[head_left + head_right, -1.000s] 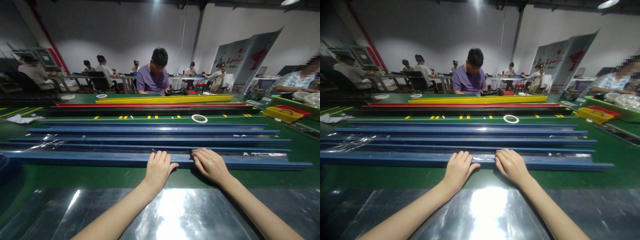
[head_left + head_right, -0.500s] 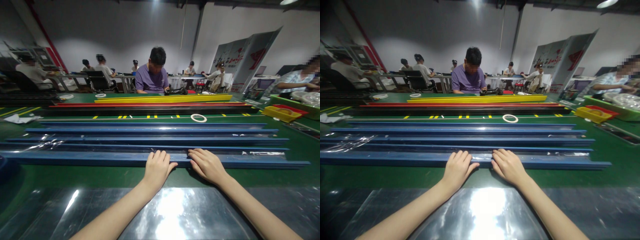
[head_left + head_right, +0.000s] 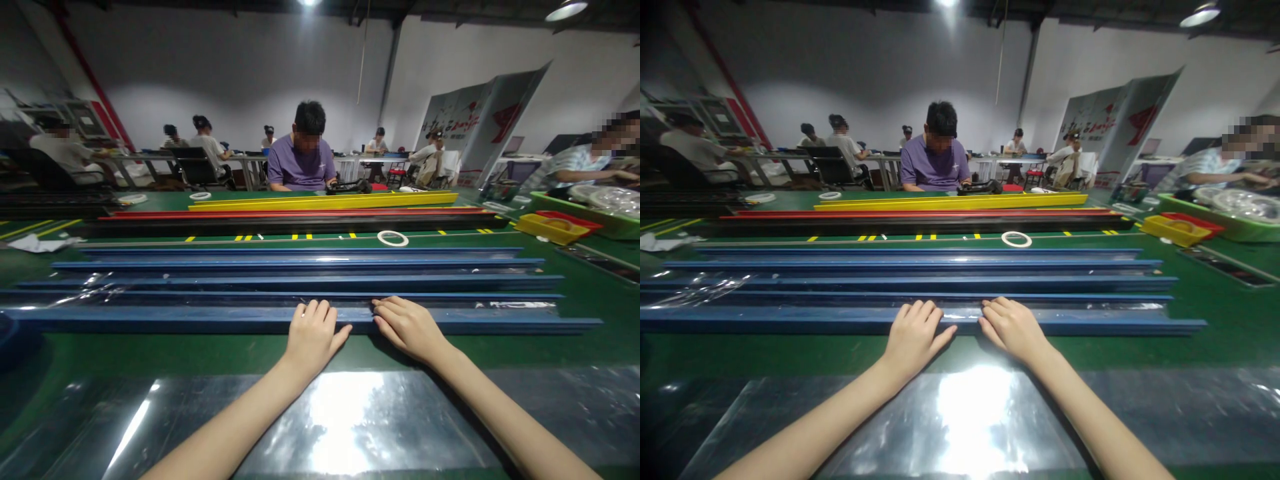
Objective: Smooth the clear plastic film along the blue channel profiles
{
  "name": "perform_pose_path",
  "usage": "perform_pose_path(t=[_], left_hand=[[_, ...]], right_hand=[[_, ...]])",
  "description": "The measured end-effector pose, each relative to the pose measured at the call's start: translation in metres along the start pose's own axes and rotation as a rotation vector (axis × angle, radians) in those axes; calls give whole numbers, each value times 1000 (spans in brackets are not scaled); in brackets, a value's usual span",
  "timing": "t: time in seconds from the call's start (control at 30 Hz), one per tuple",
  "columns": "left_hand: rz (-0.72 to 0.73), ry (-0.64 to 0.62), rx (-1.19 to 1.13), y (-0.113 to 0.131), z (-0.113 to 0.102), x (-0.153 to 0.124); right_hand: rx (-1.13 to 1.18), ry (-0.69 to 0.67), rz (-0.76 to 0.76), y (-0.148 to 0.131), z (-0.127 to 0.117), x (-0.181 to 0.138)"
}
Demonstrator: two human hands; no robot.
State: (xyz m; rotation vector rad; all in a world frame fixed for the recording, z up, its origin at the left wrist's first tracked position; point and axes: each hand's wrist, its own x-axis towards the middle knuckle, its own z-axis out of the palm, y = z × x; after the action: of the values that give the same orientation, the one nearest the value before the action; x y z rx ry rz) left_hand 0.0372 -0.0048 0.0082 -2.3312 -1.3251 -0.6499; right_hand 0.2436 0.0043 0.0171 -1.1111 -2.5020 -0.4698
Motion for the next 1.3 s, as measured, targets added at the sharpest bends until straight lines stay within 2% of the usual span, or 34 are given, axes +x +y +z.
perform_pose_path(t=[0.1, 0.27, 0.47, 0.63, 0.8, 1.03, 1.3], left_hand=[[36, 2, 28, -3, -4, 4], [190, -26, 76, -16, -15, 14], [165, -89, 54, -38, -21, 13], [170, -90, 60, -58, -17, -7], [135, 3, 105, -74, -12, -26], [124, 81, 118, -75, -7, -29], [90, 56, 46, -76, -9, -30]], right_hand=[[16, -61, 44, 0, -4, 3], [17, -167, 134, -2, -13, 11], [-48, -228, 191, -10, -18, 21], [27, -175, 289, -23, -18, 34], [-14, -114, 262, -34, -7, 42], [-59, 121, 289, -36, 14, 37], [-32, 156, 266, -36, 13, 36]])
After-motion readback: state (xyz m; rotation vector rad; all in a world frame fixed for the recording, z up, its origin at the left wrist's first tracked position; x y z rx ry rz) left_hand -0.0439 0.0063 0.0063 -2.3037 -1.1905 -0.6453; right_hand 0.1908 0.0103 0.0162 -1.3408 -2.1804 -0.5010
